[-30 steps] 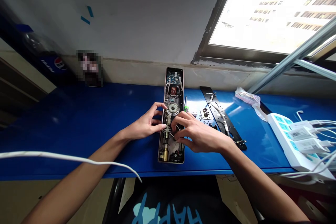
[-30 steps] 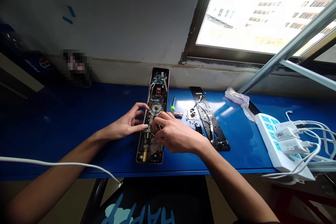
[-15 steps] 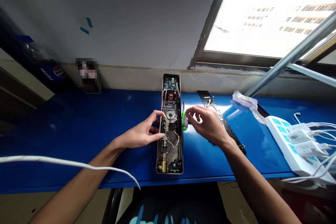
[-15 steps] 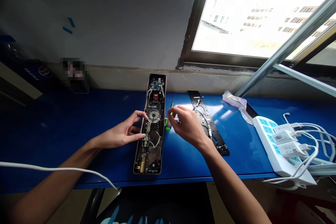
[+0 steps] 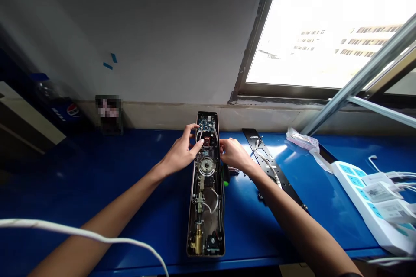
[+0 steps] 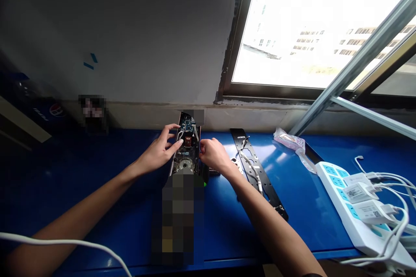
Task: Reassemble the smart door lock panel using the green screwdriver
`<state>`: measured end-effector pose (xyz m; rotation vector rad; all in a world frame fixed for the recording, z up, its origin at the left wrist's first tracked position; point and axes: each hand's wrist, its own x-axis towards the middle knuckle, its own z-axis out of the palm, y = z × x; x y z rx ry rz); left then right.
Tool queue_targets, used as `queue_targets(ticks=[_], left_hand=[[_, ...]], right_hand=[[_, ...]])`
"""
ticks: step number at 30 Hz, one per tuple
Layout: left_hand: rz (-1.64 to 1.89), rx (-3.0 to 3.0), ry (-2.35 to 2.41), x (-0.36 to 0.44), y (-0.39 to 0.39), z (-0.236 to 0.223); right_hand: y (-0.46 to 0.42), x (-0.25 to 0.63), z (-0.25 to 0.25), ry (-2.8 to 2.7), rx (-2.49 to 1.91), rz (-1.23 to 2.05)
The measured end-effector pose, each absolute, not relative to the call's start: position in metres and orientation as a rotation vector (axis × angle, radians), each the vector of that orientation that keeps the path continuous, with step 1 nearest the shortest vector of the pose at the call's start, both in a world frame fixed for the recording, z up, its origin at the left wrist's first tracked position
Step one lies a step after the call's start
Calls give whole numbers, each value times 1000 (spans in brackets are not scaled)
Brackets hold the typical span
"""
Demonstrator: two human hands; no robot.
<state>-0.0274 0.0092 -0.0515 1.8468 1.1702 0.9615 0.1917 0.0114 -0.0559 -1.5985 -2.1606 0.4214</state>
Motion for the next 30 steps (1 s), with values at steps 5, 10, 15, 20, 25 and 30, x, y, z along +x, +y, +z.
queue_targets(ticks=[5,10,15,20,25,30], left_hand=[[1145,1729,1132,-13,50,-61],[1208,1757,1137,-10,65,-67],[1182,1847,1092,-14,54,-63],[1132,1976,1084,-18,44,-59],[1041,2019,1094,-23,33,-54],[973,2079,1166,-19,17,-47]], right_hand=[[11,202,-50,-1921,-1664,523],[5,215,-23,-1791,-1584,656],[1,214,8,-1809,-1461,812],[9,209,15,-1889,-1381,904],[11,211,11,-1970,-1369,957],[5,217,14,-2058,-1377,1004]])
